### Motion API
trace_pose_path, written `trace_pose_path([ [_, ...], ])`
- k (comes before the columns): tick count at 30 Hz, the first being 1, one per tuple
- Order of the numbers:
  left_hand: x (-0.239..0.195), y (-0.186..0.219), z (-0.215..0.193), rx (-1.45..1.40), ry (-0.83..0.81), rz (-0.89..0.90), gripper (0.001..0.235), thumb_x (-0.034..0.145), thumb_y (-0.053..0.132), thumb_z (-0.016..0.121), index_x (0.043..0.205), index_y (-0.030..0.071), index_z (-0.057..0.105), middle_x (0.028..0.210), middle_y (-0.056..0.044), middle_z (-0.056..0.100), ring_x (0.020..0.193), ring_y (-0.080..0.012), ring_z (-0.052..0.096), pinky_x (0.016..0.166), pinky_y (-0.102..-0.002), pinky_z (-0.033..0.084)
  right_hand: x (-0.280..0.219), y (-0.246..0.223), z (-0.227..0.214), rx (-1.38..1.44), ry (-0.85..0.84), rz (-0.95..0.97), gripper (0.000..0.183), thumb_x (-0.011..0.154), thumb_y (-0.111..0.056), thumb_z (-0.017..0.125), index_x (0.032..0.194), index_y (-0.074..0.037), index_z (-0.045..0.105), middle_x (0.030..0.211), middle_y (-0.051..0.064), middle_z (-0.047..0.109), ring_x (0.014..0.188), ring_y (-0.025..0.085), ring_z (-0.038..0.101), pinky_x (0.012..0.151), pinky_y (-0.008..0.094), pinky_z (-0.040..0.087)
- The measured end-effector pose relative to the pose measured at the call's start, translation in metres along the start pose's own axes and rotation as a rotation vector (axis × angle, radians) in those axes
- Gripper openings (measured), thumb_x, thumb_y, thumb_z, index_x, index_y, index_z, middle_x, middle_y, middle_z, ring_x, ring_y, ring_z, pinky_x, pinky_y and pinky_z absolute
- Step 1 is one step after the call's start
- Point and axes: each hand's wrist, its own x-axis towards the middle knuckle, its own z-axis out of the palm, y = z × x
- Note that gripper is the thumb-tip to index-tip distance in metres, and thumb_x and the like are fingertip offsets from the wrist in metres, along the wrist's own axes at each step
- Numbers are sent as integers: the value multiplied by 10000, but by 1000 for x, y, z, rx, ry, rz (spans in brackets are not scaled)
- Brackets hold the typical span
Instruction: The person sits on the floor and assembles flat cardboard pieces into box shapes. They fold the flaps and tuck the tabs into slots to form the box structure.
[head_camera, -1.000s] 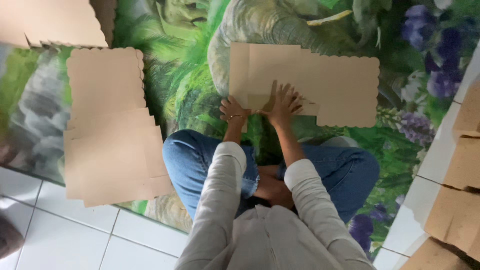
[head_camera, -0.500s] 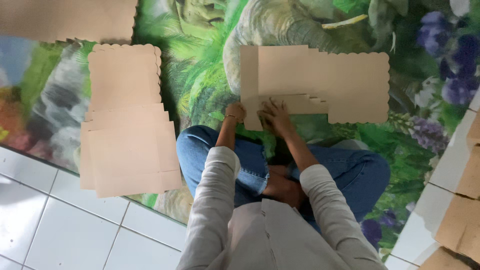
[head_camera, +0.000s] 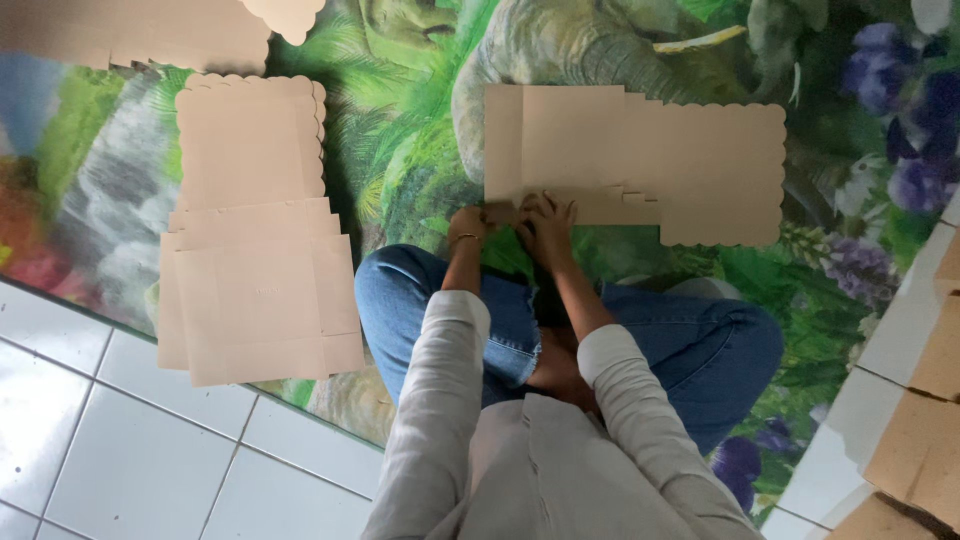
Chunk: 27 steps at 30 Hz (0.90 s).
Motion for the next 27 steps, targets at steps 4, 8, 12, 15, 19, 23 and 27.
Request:
trace_pose_path([
  [4,-29,22,-18,3,13,-139,144,858,230,654,964,139,691,973,-129,672,898,-365,675,792,-580,607,9,10,17,-59,-60,133,313,833,-446,726,942,-160,660,1250,-27,542,1195,379,461,1099,711,150],
  [8,-35,23,-22,24,111,-120,229,755,327,785,717,111,720,762,-92,679,777,-349,701,739,-558,614,18,21,34,-32,-64,241,486,750,-492,787,1019,-154,566,1268,51,476,1200,436,444,1086,707,140],
  [12,-63,52,-49,-52,83,-178,262,764,326,786,814,71,753,924,-167,700,866,-378,698,820,-589,585,23,4,13,12,-140,352,585,752,-455,800,1128,-128,494,1282,121,405,1230,474,376,976,753,290],
  [15,-25,26,-19,49,125,-221,211,764,374,684,781,177,756,842,-100,722,838,-337,718,772,-536,580,23,5,3,-12,-126,300,586,750,-466,794,1126,-134,490,1244,112,411,1218,449,400,1011,726,271],
  [19,-54,34,-37,-26,150,-139,149,819,267,653,844,164,759,838,-106,710,836,-359,709,800,-549,573,11,11,-25,-10,-77,281,571,790,-410,789,1163,-94,493,1240,156,400,1192,437,411,965,698,329],
  [23,-52,35,-31,-27,153,-121,145,834,258,665,895,167,760,875,-103,713,854,-360,707,794,-564,569,-2,14,-79,34,-121,437,500,867,-329,760,1214,-76,504,1330,207,366,1240,443,404,971,709,321],
  [27,-62,46,-42,86,90,-164,205,896,246,571,905,165,758,929,-109,724,915,-330,708,850,-521,565,-18,35,-128,30,-112,537,523,861,-377,756,1219,-117,479,1294,216,363,1221,455,428,939,690,380],
])
